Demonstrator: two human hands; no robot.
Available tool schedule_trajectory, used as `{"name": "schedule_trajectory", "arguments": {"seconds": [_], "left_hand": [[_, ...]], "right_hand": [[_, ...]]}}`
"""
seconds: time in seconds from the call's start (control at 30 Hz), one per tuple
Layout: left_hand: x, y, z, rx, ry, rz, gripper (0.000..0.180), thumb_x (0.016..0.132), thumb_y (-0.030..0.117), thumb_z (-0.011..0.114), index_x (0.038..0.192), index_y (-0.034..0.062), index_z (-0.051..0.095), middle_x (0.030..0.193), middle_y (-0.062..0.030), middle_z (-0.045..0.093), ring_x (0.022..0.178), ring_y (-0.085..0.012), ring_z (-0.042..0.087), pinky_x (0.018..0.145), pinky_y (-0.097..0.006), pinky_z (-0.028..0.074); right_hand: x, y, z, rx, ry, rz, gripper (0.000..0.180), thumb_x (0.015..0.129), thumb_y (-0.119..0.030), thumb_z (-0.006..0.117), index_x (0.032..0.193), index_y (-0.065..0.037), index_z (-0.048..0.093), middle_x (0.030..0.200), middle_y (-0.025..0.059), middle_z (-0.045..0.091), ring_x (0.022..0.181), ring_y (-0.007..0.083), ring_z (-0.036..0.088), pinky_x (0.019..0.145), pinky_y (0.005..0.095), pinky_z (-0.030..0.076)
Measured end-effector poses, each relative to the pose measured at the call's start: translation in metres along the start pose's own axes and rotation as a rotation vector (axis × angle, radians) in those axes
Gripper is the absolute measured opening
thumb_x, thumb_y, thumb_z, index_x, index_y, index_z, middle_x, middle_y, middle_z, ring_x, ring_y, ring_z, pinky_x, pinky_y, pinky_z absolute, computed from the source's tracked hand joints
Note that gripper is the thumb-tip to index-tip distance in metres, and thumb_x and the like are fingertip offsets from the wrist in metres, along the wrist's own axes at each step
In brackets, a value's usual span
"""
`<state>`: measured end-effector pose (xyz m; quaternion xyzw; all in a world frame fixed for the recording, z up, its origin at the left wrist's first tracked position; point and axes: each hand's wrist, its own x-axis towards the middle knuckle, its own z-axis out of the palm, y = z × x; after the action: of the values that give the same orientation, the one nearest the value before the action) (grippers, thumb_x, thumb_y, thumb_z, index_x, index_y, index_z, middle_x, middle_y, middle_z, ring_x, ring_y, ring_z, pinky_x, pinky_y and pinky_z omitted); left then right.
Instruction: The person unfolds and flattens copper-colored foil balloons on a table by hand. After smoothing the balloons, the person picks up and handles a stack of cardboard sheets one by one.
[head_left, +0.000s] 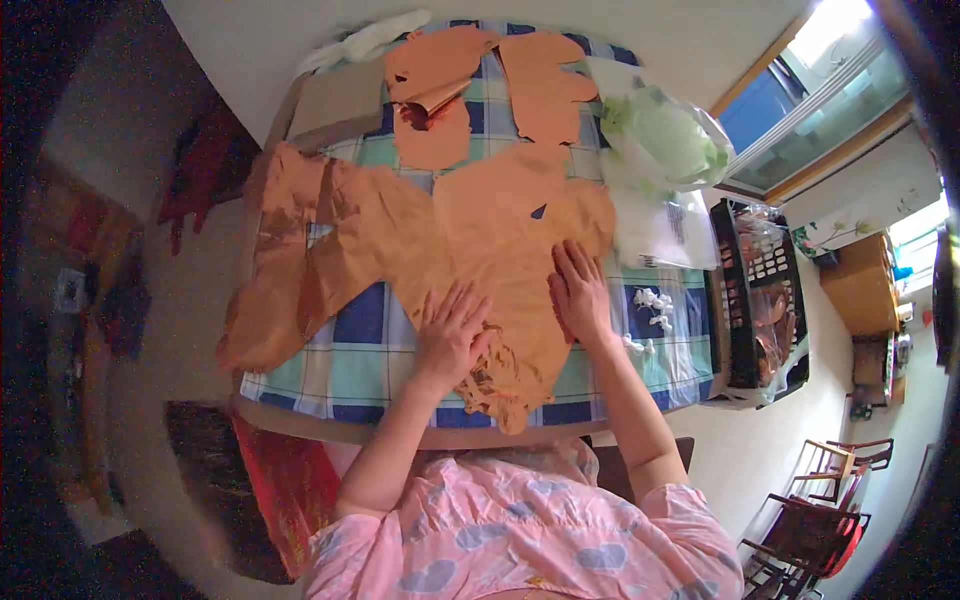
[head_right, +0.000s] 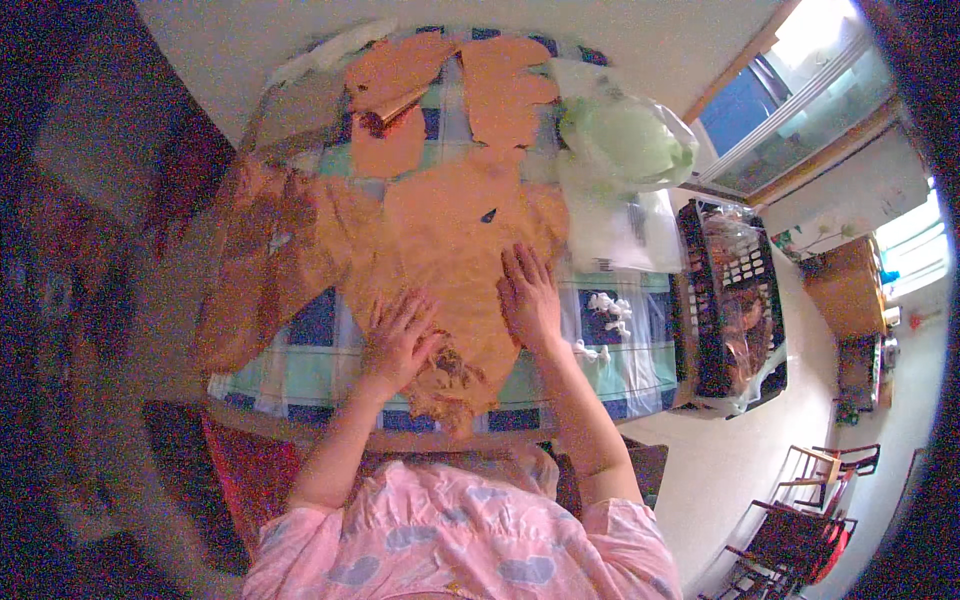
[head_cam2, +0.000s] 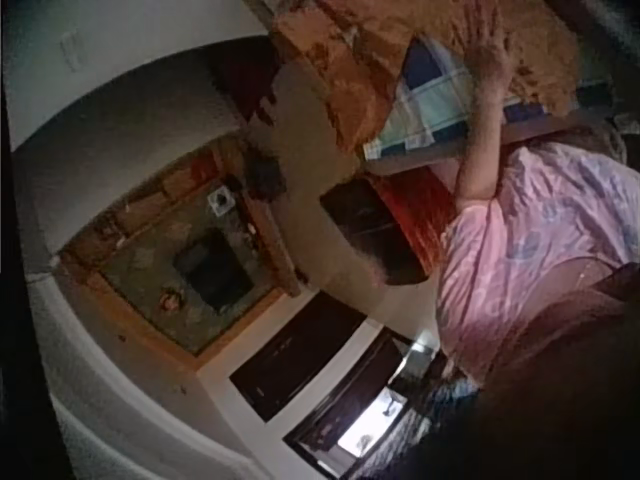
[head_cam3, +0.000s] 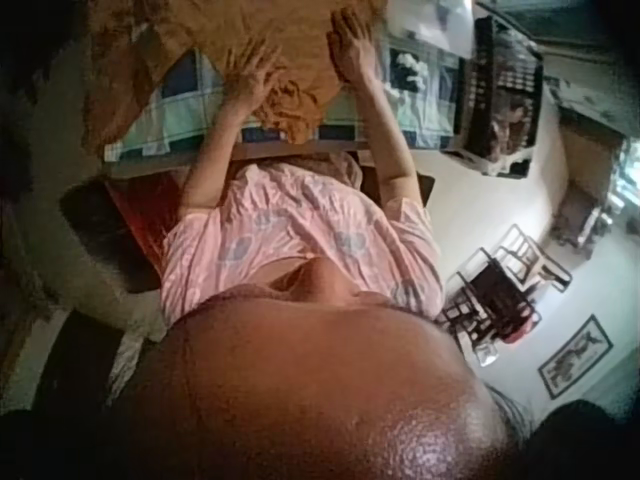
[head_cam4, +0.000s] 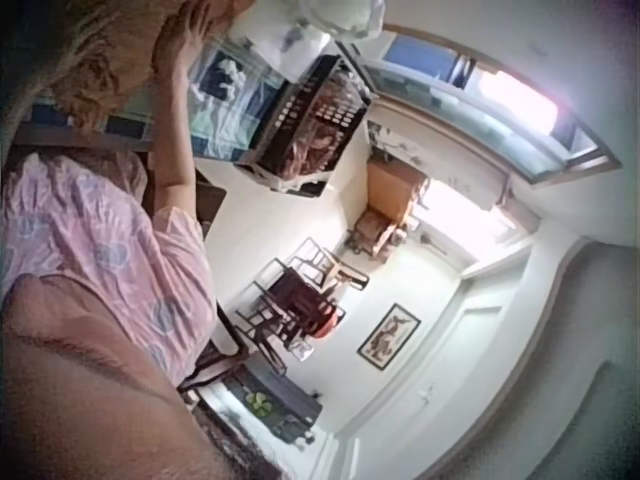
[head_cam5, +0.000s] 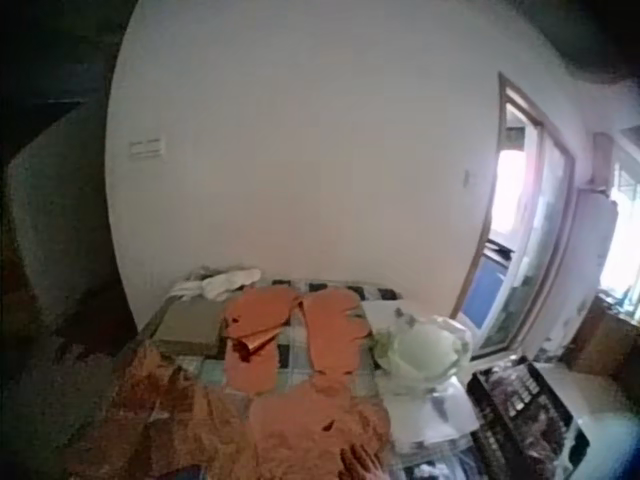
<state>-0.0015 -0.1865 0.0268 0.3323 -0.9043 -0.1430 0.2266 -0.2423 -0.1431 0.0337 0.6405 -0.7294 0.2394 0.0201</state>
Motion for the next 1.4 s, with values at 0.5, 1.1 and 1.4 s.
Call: {"name": "schedule_trajectory", "arguments": {"seconds": [0.5, 1.1, 1.4], "left_hand": [[-0.002, -0.002, -0.014, 0.036, 0.136, -0.093, 0.055, 0.081, 0.022, 0.064, 0.132, 0.0125, 0.046, 0.136, -0.0198, 0.040, 0.128, -0.0370, 0.036, 0.103, -0.054, 0.027], [-0.005, -0.007, -0.004, -0.005, 0.027, -0.011, 0.043, 0.083, 0.026, 0.061, 0.124, 0.0159, 0.055, 0.135, -0.0097, 0.046, 0.130, -0.0322, 0.035, 0.108, -0.055, 0.020], [-0.006, -0.010, -0.001, -0.011, 0.047, -0.008, 0.042, 0.082, 0.025, 0.062, 0.123, 0.0161, 0.056, 0.133, -0.0101, 0.048, 0.130, -0.0325, 0.035, 0.107, -0.056, 0.020]], "right_hand": [[-0.003, 0.000, 0.004, 0.033, 0.086, 0.057, 0.044, 0.083, -0.006, 0.049, 0.126, 0.002, 0.047, 0.133, 0.0208, 0.044, 0.122, 0.0375, 0.041, 0.103, 0.0433, 0.033], [-0.005, 0.005, 0.007, 0.028, 0.106, 0.020, 0.047, 0.079, -0.007, 0.051, 0.126, -0.002, 0.048, 0.134, 0.0222, 0.043, 0.122, 0.0392, 0.042, 0.106, 0.0480, 0.029], [-0.004, 0.002, 0.005, -0.015, 0.123, 0.024, 0.040, 0.085, -0.005, 0.050, 0.125, -0.003, 0.051, 0.132, 0.0202, 0.046, 0.122, 0.0380, 0.043, 0.102, 0.0429, 0.035]]}}
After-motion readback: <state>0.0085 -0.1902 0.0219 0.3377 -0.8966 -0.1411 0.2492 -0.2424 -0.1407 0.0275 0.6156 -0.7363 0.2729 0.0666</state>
